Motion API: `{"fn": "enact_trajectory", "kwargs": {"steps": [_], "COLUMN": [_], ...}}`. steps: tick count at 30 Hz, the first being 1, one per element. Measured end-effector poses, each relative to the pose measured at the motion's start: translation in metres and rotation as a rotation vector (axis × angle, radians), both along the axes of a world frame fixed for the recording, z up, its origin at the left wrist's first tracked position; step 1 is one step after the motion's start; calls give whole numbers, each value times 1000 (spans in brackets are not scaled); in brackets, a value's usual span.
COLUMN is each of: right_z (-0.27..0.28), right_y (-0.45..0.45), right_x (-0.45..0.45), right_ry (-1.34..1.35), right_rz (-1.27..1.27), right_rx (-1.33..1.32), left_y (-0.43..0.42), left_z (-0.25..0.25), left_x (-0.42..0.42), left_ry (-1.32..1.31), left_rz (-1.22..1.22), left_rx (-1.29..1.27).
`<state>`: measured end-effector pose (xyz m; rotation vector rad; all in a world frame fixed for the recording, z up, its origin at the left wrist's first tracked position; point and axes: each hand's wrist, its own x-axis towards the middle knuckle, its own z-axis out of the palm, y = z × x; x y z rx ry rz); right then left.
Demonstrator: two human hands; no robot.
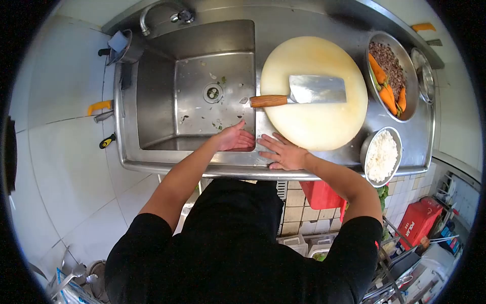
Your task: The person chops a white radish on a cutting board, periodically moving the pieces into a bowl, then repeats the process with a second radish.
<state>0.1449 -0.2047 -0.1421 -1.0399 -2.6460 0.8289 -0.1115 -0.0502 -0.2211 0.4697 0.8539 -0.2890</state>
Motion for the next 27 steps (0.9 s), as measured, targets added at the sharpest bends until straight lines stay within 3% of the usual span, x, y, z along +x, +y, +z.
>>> {"fn": "enact_trajectory", "kwargs": {"steps": [4,7,11,13,16,19,21,23,27], "right_z": [-12,-18,-19,-24,-17,26,17,17,-15], "right_y": [24,47,69,75,72,55,49,55,82], "right_x": [-60,-121,-145,-144,-140,-138,-143,-145,-171], "right_ry": [72,109,149,249,498,314,100,-65,-10], "right_rz": [-22,-76,-214,-399,-770,-576,-513,-512,-555], "right_rx": [114,289,424,366,215,25,36,55,257], "left_y": [-3,0,3,-7,-4,6,4,10,15], "left_z": [20,-44,-29,-20,-3,0,-7,-10,18], "left_x": [4,-15,-26,-34,-30,-34,-43,-53,-63], "left_ry": [90,-140,-118,-94,-43,-135,-241,-155,61], "left_rz": [47,-51,39,132,53,90,186,143,40], "left_rx": [-30,-77,153,217,115,14,-36,-28,223]}}
